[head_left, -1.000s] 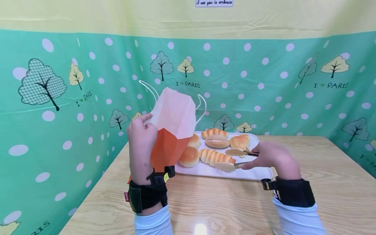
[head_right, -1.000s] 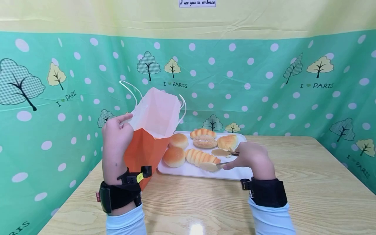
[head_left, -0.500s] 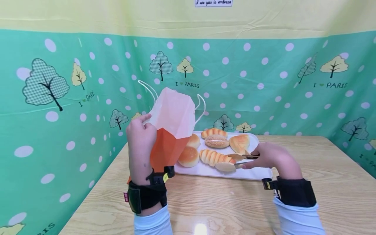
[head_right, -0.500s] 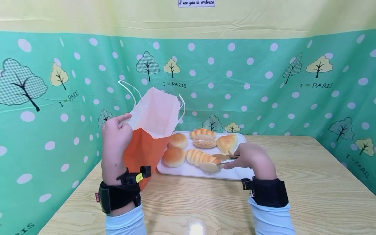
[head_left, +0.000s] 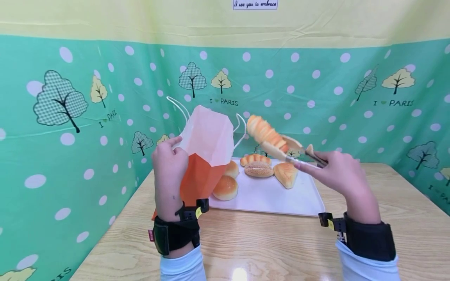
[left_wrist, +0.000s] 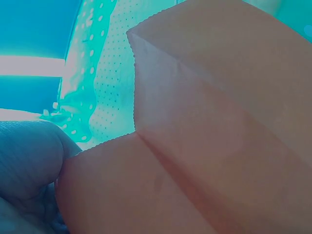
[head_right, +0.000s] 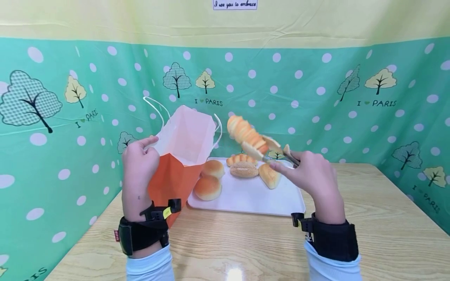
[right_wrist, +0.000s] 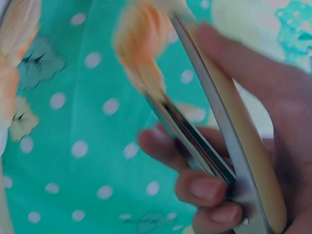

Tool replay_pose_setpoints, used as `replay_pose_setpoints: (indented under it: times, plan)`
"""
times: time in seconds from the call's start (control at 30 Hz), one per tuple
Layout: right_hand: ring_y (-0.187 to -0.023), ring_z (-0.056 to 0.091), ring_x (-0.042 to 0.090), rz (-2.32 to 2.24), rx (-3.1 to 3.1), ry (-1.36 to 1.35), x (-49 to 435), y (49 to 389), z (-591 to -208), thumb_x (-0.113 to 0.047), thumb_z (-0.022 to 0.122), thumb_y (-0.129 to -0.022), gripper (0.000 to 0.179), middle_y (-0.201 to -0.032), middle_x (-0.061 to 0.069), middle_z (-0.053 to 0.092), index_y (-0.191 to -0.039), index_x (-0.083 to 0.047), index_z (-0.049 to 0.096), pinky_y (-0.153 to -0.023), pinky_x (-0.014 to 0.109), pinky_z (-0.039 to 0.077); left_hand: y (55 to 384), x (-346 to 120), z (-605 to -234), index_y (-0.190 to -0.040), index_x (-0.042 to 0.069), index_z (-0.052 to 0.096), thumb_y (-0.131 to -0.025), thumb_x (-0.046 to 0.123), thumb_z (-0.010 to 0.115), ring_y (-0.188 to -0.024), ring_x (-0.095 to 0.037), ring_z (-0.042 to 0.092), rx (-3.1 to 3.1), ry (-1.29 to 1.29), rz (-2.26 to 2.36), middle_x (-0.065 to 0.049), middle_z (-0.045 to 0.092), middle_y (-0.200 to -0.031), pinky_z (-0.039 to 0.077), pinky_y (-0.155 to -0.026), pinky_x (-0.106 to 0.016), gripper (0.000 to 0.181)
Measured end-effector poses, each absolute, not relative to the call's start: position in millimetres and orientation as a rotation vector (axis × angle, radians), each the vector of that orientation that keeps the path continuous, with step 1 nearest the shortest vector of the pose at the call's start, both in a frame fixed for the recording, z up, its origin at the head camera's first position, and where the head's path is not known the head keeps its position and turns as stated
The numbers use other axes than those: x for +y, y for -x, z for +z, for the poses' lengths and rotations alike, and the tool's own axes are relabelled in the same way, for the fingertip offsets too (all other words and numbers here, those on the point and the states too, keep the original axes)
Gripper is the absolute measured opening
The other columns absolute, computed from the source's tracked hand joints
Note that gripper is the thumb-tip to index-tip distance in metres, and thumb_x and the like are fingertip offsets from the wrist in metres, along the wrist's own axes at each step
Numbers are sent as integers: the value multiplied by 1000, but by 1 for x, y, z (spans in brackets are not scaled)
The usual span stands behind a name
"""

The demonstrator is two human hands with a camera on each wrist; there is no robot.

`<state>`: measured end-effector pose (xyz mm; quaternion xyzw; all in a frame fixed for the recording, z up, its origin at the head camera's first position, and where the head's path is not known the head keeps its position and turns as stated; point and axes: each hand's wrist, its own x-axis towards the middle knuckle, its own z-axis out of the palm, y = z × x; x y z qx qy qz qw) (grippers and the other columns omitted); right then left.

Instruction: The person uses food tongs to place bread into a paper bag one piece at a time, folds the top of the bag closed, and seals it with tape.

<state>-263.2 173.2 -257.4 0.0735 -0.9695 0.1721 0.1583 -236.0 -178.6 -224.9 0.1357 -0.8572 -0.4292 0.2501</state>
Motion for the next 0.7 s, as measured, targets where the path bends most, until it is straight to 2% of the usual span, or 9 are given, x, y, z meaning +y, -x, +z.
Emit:
replay_pose_setpoints:
  times: [0.03,0.1,0.17,0.27,0.4,0.5,0.57,0.7]
  plan:
    - [-59,49,26,514,-2724,-170,170,260,-254,-78,48,-70,93,-65,9,54,-131,-8,55,-44,35,32,236,-179,-225,-133,12,53,-87,3,33,-40,-20,27,-2335,-367,-1164,-17,61,-107,26,-42,-24,52]
    - [-59,49,26,572,-2643,-101,162,252,-249,-77,47,-71,90,-66,9,55,-134,-12,52,-43,35,31,235,-178,-225,-133,11,53,-86,3,32,-40,-20,27,-2336,-362,-1154,-16,56,-85,25,-42,-25,52]
    - [-61,50,27,646,-2557,-52,152,245,-244,-75,48,-73,87,-70,10,58,-135,-14,51,-44,36,31,235,-178,-224,-134,11,52,-86,3,32,-40,-20,27,-2342,-360,-1151,-14,52,-78,25,-41,-25,52]
    - [-60,49,27,728,-2406,-57,135,235,-239,-69,52,-76,70,-66,11,56,-113,-11,66,-46,37,29,234,-178,-224,-135,12,50,-87,3,32,-39,-20,27,-2349,-361,-1154,-14,52,-77,26,-41,-25,52]
    - [-46,40,22,814,-2197,-187,108,223,-236,-58,61,-77,47,-58,6,51,-86,-11,65,-42,36,28,233,-177,-223,-136,13,50,-87,3,32,-39,-19,27,-2353,-368,-1161,-13,51,-74,26,-42,-24,53]
    - [-41,39,17,850,-2114,-310,88,216,-237,-53,65,-77,46,-56,4,53,-97,-12,69,-37,33,29,233,-177,-223,-135,12,50,-87,3,32,-39,-19,27,-2348,-365,-1155,-10,48,-62,26,-41,-24,52]
    - [-41,40,14,848,-2110,-371,76,213,-240,-54,64,-77,45,-56,1,55,-97,-14,69,-35,31,29,233,-177,-223,-134,12,51,-87,3,33,-39,-19,26,-2340,-363,-1149,-8,44,-54,25,-40,-24,52]
    - [-43,41,12,807,-2195,-409,57,212,-250,-62,59,-75,59,-54,-2,54,-111,-17,68,-36,31,28,233,-177,-223,-134,10,52,-87,2,33,-39,-19,27,-2326,-356,-1150,-7,42,-55,25,-40,-25,52]
